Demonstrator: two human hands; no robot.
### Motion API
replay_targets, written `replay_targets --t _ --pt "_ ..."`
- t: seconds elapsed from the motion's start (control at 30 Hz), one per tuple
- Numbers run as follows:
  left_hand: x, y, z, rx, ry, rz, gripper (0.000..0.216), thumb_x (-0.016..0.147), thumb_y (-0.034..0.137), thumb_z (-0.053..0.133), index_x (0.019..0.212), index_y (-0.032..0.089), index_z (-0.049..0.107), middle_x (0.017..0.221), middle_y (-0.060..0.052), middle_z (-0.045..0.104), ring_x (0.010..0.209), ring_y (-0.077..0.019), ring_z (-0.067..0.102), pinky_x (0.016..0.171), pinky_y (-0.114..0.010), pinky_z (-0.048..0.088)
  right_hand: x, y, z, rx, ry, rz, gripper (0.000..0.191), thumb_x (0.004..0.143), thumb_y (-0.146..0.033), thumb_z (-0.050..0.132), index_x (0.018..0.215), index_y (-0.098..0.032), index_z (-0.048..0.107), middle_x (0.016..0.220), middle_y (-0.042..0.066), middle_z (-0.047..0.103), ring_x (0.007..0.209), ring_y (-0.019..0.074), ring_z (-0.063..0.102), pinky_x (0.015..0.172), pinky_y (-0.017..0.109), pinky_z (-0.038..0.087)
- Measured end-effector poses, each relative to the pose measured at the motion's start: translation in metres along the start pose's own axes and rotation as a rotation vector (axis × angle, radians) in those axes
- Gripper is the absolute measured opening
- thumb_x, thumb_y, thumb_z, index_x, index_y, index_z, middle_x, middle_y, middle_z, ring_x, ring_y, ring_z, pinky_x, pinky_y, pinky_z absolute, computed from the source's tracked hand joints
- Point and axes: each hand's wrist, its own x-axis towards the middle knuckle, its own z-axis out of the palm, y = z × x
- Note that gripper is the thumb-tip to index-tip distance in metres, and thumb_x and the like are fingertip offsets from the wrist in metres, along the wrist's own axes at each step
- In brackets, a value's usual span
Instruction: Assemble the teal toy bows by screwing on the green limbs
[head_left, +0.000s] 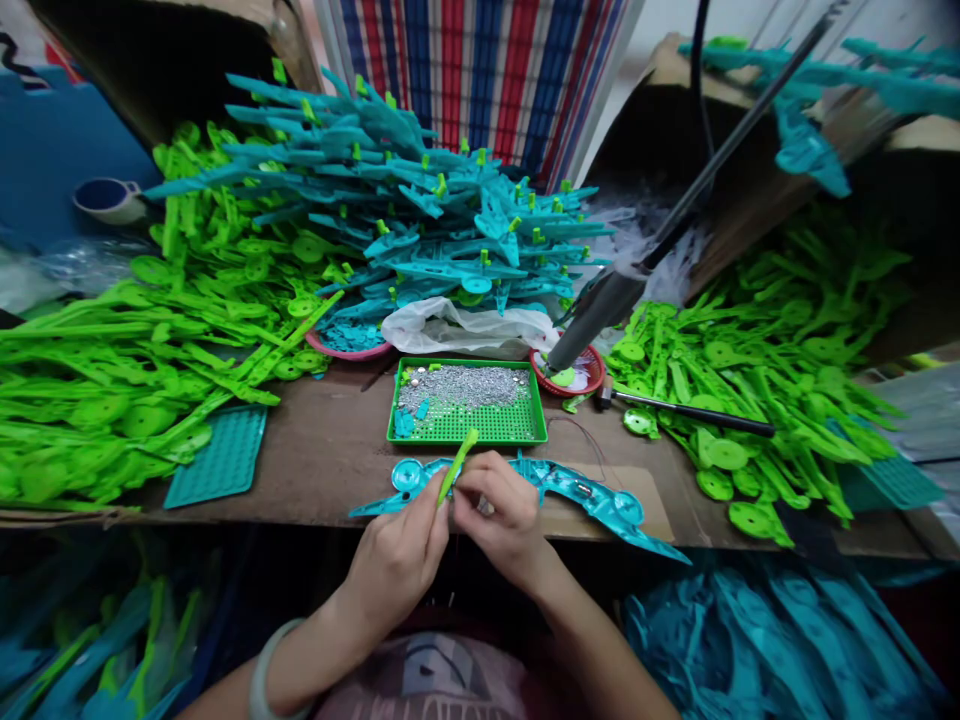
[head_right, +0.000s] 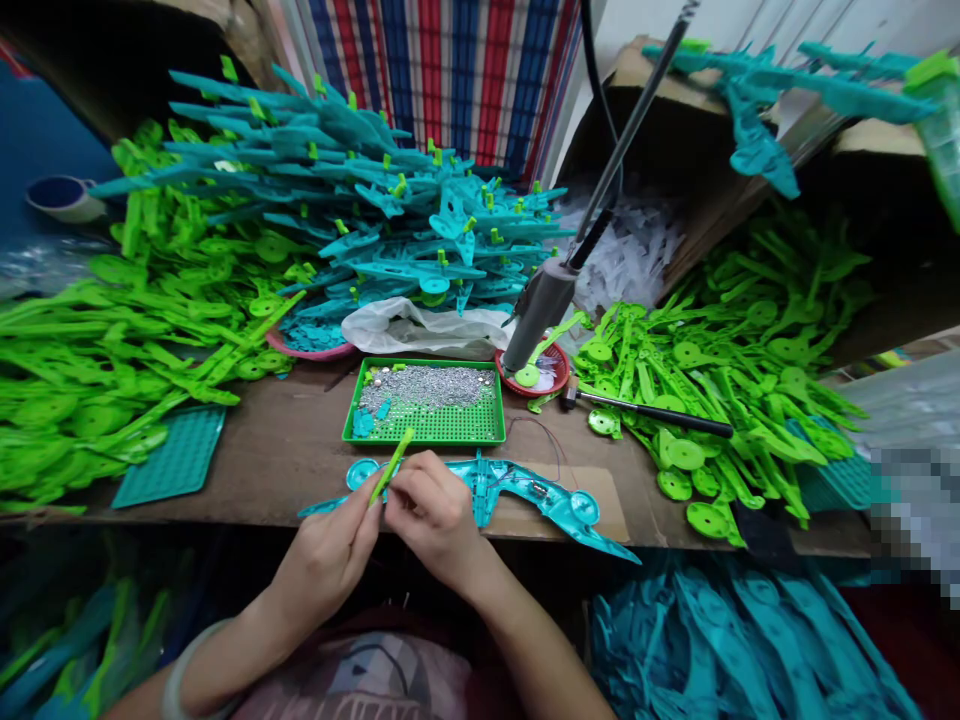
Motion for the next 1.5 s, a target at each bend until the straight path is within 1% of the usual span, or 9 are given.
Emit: replay_targets --t 0.1,0.2,0.4,0.53,0.67,0.8,0.93,1.2,1.5 --pt "-0.003 0.002 0.0 -0.007 -0.016 0.022 0.055 0.103 0.016 0.041 0.157 0.011 0.029 0.117 -0.018 0.075 0.073 -0.0214 0.077 0.062 -0.028 0.062 -0.003 -0.003 0.004 0.081 0.071 0.119 0.015 0.088 -0.011 0.061 0.078 -0.022 0.06 0.072 -0.001 0.057 0.067 0.0128 0.053 0.059 0.027 0.045" --pt "-0.005 0.004 -0.002 -0.104 -0.032 -0.061 0.047 0.104 0.018 0.039 0.151 0.012 0.042 0.11 -0.015 0.077 0.072 -0.0198 0.077 0.063 -0.026 0.061 -0.007 -0.002 0.006 0.173 0.077 0.201 0.012 0.089 -0.014 0.064 0.08 -0.022 0.064 0.075 0.0 0.062 0.071 0.0141 0.058 0.065 0.029 0.049" --pt "-0.006 0.006 -0.005 -0.368 -0.162 -0.349 0.041 0.106 0.026 0.035 0.13 0.011 0.064 0.062 -0.001 0.069 0.056 -0.0155 0.07 0.061 -0.023 0.059 -0.011 0.003 0.003 0.323 0.042 0.334 0.003 0.088 -0.02 0.069 0.085 -0.021 0.07 0.083 0.003 0.071 0.078 0.016 0.067 0.071 0.03 0.056" --pt "-0.007 0.008 -0.004 -0.355 -0.148 -0.32 0.04 0.106 0.025 0.035 0.131 0.011 0.064 0.076 -0.006 0.076 0.074 -0.0183 0.076 0.069 -0.024 0.062 -0.015 0.005 0.006 0.528 0.021 0.541 0.004 0.087 -0.025 0.069 0.087 -0.021 0.067 0.085 0.002 0.068 0.065 0.0127 0.066 0.06 0.026 0.057" --pt "-0.011 0.004 -0.001 -0.222 -0.077 -0.234 0.041 0.106 0.024 0.036 0.138 0.011 0.058 0.102 -0.013 0.079 0.084 -0.0199 0.078 0.076 -0.025 0.062 -0.019 0.004 0.01 0.437 0.049 0.454 0.003 0.088 -0.023 0.066 0.089 -0.021 0.065 0.089 0.003 0.066 0.075 0.014 0.066 0.067 0.027 0.057" --pt "-0.015 -0.002 0.002 -0.078 -0.011 -0.106 0.044 0.106 0.022 0.038 0.148 0.014 0.047 0.112 -0.014 0.077 0.08 -0.0204 0.078 0.071 -0.026 0.063 -0.017 0.001 0.009 0.319 0.036 0.361 0.022 0.085 -0.021 0.068 0.106 -0.024 0.064 0.09 0.002 0.064 0.072 0.0127 0.063 0.065 0.026 0.054" --pt "-0.015 -0.004 0.001 -0.064 -0.012 -0.079 0.044 0.105 0.021 0.039 0.148 0.014 0.046 0.116 -0.015 0.076 0.086 -0.0216 0.078 0.074 -0.027 0.063 -0.014 -0.001 0.007 0.194 -0.003 0.317 0.003 0.09 -0.021 0.064 0.09 -0.022 0.067 0.082 0.002 0.065 0.075 0.0144 0.061 0.067 0.028 0.049" --pt "-0.015 -0.001 -0.002 -0.137 -0.089 -0.23 0.036 0.106 0.027 0.036 0.118 0.01 0.065 0.08 -0.007 0.078 0.055 -0.018 0.072 0.052 -0.025 0.054 -0.014 0.001 0.015 0.342 0.038 0.434 0.002 0.085 -0.021 0.068 0.087 -0.021 0.068 0.081 0.001 0.065 0.074 0.014 0.06 0.068 0.027 0.048" --pt "-0.013 0.0 -0.002 -0.128 -0.064 -0.193 0.031 0.107 0.025 0.033 0.099 0.014 0.062 0.061 0.0 0.068 0.046 -0.0164 0.066 0.046 -0.026 0.043 -0.01 -0.007 0.02 0.148 -0.015 0.389 0.014 0.081 -0.012 0.061 0.07 -0.021 0.058 0.068 -0.003 0.054 0.064 0.0112 0.05 0.06 0.025 0.039"
